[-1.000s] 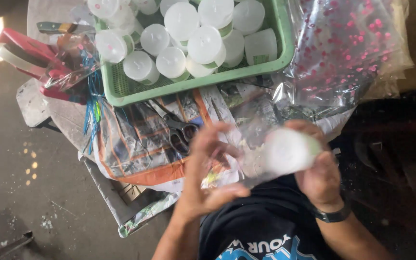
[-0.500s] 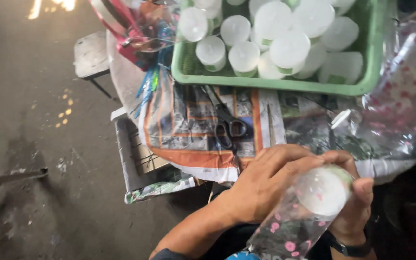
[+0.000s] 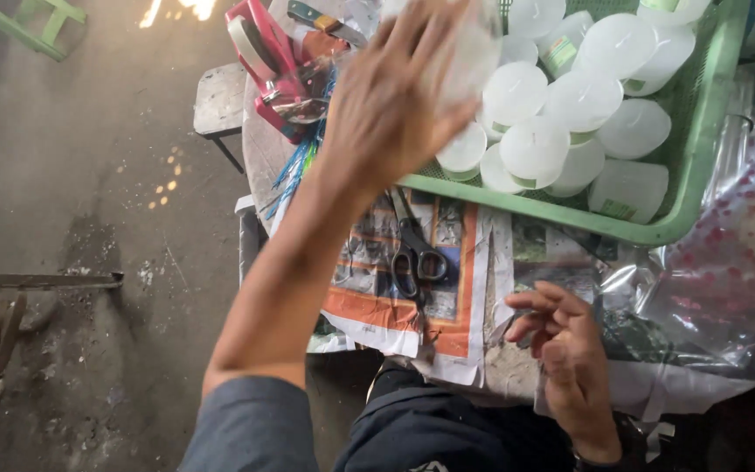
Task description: Wrapping small white candles in decorative plastic film bags at a packaging station.
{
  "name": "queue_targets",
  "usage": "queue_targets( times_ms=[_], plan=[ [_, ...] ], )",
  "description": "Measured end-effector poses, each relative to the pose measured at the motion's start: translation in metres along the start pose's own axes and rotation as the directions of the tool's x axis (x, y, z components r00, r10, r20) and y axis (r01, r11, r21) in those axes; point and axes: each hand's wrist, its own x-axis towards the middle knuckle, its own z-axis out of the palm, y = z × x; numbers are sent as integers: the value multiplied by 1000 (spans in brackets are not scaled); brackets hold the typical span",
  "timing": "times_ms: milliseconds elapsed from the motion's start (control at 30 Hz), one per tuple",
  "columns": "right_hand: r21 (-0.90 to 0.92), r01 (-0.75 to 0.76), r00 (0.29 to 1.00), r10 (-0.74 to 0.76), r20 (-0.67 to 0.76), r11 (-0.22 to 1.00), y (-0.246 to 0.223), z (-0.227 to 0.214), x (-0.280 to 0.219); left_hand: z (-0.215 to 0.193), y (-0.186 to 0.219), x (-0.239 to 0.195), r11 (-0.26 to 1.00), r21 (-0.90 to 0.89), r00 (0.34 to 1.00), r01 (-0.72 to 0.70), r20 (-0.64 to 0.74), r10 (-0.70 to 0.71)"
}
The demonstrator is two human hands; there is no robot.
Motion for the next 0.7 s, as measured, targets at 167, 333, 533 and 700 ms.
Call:
queue_targets(
  times_ms=[167, 333, 533, 700],
  plan=[
    [81, -97, 994, 100, -40, 992, 0, -6, -3, 64, -41, 57, 917, 366, 987, -160, 53, 151],
    [99, -80, 996, 83, -31, 992, 0, -14, -1, 85, -49, 63, 880, 467, 996, -87, 59, 68],
    [110, -52, 998, 49, 33, 993, -4, -23, 9, 52, -11, 44, 889, 438, 966, -131, 256, 16],
    [-12, -20, 995, 21, 94, 1000, -16, -32, 12, 66, -3, 47, 859, 476, 663, -187, 707, -247]
  ],
)
